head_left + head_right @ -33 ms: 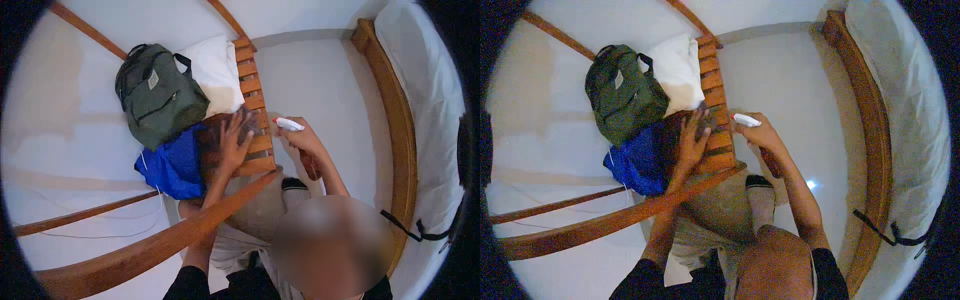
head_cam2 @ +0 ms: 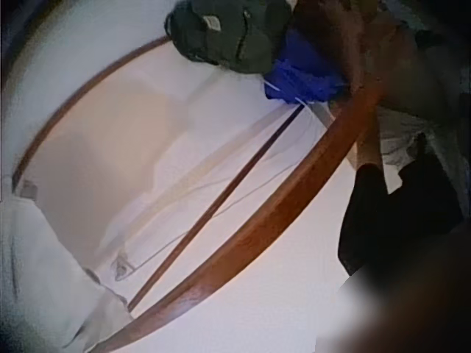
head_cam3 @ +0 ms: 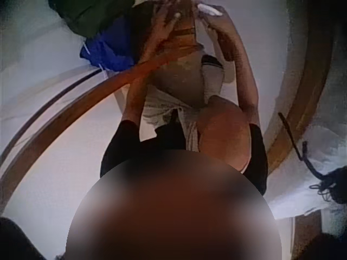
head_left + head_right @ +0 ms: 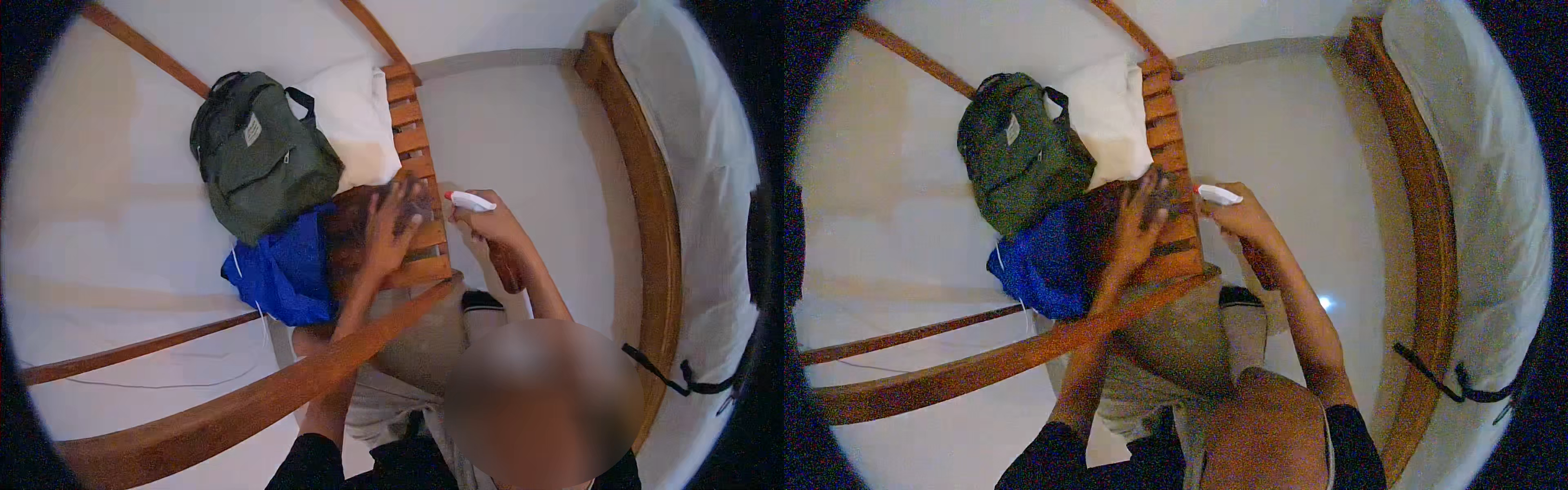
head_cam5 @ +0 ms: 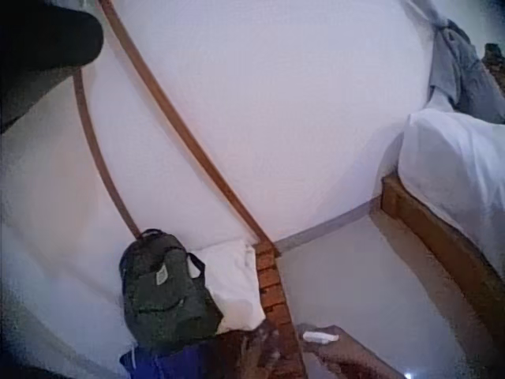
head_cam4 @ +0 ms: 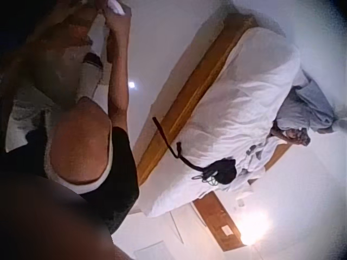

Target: Spraying and wiping a wooden towel rack with a cleaning cloth.

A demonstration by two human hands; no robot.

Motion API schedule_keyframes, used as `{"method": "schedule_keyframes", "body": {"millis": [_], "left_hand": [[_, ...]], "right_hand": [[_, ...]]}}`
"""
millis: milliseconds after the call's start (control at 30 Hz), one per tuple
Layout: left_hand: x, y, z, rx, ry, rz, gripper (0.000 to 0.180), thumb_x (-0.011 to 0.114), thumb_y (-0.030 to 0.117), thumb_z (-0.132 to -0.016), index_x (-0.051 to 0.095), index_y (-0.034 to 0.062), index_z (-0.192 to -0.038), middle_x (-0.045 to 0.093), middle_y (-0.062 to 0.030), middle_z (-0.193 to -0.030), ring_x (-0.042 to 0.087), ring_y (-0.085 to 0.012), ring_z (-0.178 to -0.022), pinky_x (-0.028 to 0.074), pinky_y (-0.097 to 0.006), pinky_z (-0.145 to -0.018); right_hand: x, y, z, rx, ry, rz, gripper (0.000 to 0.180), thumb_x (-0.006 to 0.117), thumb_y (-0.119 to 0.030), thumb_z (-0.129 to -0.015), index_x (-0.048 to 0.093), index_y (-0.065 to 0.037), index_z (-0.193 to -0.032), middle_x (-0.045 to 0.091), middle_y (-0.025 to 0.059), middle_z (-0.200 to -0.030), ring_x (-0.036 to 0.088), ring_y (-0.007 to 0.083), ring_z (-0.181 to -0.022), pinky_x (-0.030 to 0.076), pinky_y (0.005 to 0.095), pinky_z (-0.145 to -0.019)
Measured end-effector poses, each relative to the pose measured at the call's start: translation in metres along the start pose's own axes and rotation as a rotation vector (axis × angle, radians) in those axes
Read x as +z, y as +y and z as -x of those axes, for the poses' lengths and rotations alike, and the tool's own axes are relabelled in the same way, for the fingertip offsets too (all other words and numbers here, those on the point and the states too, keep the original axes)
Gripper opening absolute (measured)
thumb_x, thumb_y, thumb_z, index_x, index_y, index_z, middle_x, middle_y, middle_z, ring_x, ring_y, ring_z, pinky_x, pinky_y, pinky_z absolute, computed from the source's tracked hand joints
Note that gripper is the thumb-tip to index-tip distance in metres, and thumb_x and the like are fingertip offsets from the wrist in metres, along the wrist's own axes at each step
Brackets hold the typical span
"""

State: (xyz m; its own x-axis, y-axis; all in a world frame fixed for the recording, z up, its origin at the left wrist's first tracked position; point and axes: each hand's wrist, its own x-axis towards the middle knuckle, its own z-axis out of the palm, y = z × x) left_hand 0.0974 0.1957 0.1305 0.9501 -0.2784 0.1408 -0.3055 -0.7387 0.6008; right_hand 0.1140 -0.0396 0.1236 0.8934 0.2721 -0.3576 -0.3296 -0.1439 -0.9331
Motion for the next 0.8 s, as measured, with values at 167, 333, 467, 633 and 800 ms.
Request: {"method": "schedule_keyframes", "body": {"millis": [167,333,467,633,800], "left_hand": [[-0.001,0.012,0.019,0.166,-0.159,-0.088,0.052,0.058,0.027,-0.097,0.048,0.0124,-0.145,0.041,-0.0136,-0.153,0.032,-0.0322,-0.145,0.013,-0.051,-0.12],[-0.013,-0.024,0.088,-0.22,0.211,0.148,0.049,0.058,0.023,-0.097,0.048,0.0041,-0.142,0.047,-0.0163,-0.148,0.042,-0.0318,-0.137,0.027,-0.044,-0.115],[0.001,-0.052,0.134,-0.791,0.73,0.311,0.048,0.055,0.03,-0.102,0.051,-0.0066,-0.133,0.055,-0.0205,-0.137,0.053,-0.0314,-0.122,0.04,-0.041,-0.105],[0.03,-0.056,0.119,-0.975,1.193,0.426,0.06,0.056,0.041,-0.101,0.05,-0.0112,-0.13,0.056,-0.0252,-0.131,0.055,-0.0326,-0.114,0.041,-0.042,-0.102],[0.041,-0.105,0.133,-0.691,1.33,0.21,0.059,0.057,0.041,-0.1,0.052,-0.0105,-0.128,0.057,-0.0253,-0.13,0.055,-0.0318,-0.114,0.042,-0.041,-0.101]], "right_hand": [[0.005,0.011,-0.018,0.042,-0.041,0.163,0.022,0.07,-0.019,-0.081,0.07,-0.005,-0.098,0.069,0.0041,-0.079,0.061,0.0125,-0.064,0.048,0.0292,-0.054],[0.028,-0.018,-0.012,-0.239,0.105,0.485,0.029,0.071,-0.017,-0.075,0.07,-0.005,-0.101,0.071,0.015,-0.085,0.067,0.0287,-0.077,0.053,0.0396,-0.07],[0.064,-0.063,-0.01,-0.396,0.037,0.73,0.029,0.071,-0.016,-0.072,0.071,-0.008,-0.1,0.071,0.019,-0.088,0.068,0.0377,-0.086,0.054,0.0461,-0.077],[0.113,-0.076,-0.035,-0.397,-0.193,0.968,0.039,0.077,-0.034,-0.072,0.069,-0.006,-0.098,0.07,0.0209,-0.089,0.069,0.0398,-0.084,0.055,0.0524,-0.077],[0.113,-0.067,-0.022,-0.438,-0.06,0.821,0.046,0.078,-0.038,-0.073,0.068,-0.007,-0.106,0.07,0.0219,-0.09,0.068,0.0405,-0.083,0.055,0.0526,-0.075]]}}
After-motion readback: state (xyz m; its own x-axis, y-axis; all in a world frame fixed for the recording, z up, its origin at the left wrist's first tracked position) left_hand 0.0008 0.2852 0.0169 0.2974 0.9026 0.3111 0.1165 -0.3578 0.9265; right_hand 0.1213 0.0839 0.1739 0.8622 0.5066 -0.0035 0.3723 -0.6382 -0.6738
